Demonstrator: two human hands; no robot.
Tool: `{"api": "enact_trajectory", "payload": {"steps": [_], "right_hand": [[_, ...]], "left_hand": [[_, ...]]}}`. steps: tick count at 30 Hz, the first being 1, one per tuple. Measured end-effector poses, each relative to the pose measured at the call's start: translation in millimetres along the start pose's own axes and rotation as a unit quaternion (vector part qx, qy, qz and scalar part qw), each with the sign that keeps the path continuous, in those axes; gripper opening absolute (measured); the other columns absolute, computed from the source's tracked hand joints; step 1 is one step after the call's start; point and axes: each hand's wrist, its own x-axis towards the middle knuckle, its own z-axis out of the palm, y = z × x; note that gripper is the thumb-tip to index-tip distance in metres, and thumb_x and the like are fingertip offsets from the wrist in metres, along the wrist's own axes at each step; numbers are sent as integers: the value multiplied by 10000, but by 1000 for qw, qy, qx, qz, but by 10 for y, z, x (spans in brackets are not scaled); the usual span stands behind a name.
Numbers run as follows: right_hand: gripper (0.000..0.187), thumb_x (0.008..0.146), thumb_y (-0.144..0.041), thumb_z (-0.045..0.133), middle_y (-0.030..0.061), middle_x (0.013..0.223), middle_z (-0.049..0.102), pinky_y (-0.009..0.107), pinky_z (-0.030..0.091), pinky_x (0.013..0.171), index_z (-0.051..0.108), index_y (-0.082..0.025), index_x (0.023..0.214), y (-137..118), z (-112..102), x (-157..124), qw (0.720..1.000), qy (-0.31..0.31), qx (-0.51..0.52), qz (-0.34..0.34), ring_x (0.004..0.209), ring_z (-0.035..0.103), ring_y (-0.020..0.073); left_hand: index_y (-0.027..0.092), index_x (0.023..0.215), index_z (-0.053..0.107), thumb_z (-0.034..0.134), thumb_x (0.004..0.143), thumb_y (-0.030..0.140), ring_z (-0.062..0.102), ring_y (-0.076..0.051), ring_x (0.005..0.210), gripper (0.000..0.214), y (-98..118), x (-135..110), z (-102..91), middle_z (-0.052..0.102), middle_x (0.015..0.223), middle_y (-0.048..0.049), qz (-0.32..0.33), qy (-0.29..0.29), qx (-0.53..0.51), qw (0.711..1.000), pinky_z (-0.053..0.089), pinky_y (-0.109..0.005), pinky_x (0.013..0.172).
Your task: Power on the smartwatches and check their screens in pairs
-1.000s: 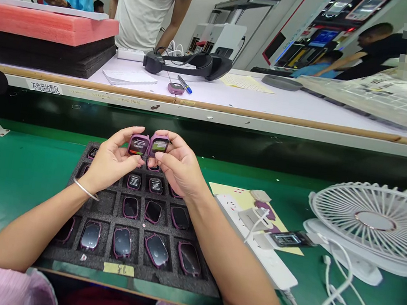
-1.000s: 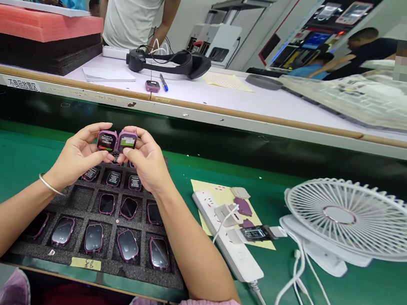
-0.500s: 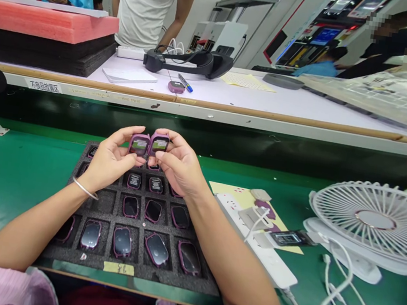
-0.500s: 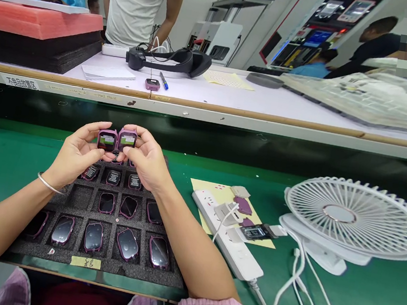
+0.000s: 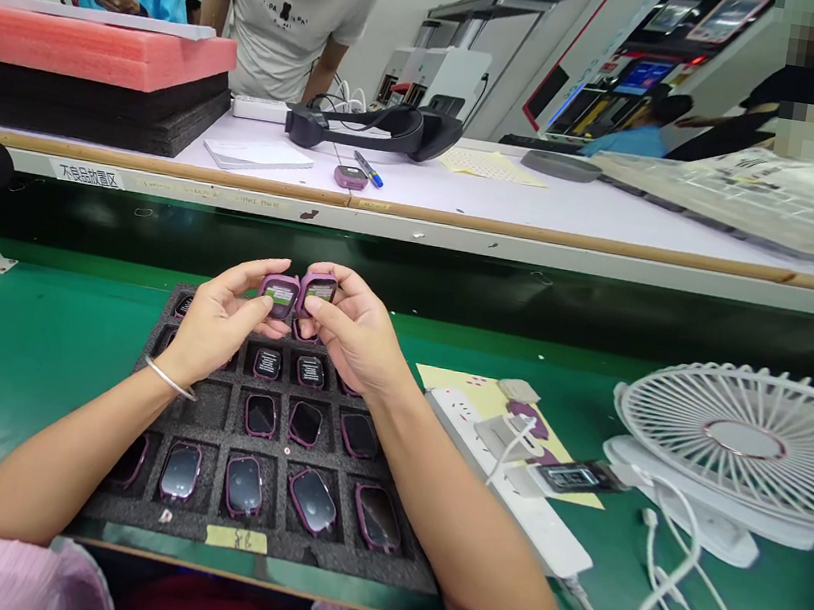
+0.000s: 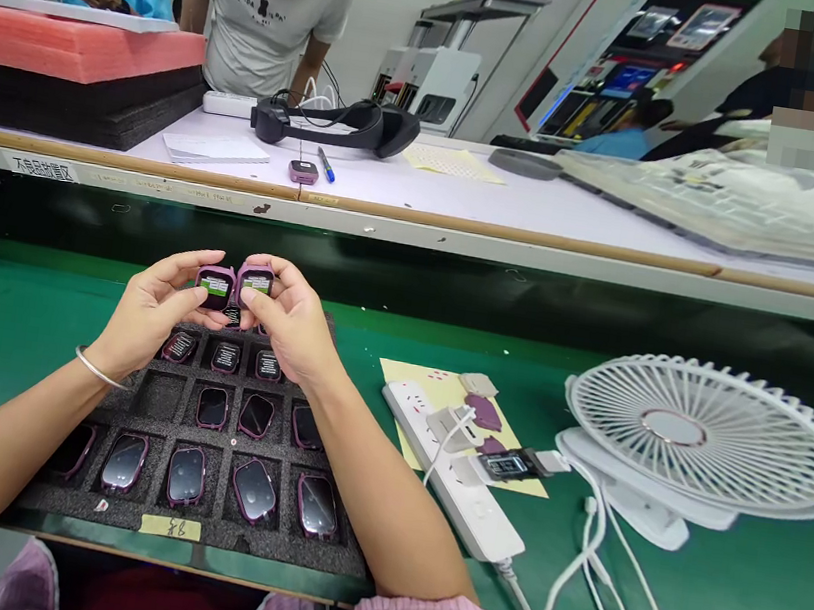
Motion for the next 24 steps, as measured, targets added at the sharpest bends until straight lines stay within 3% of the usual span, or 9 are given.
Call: {"api": "enact_trajectory", "payload": {"steps": [14,24], "right_hand": [[439,683,-196,728,-35,881,633,279,482,579,565,-241,1089,-31,27,-10,1000,-3,-22,1,571,558,86],[428,705,-259,777,-37,860,642,270,455,554,581,-239,1084,-25,20,-8,1000,6,-17,5,562,566,89]], "left_hand": [[155,1209,658,620,683,160,757,-152,646,527,21,11,-8,728,1038,-35,-15,9,-25,1000,668,-292,686],[159,1201,663,612,658,139,761,-158,646,545,5,15,-13,726,1043,-29,-21,7,-39,999,665,-285,686]]}}
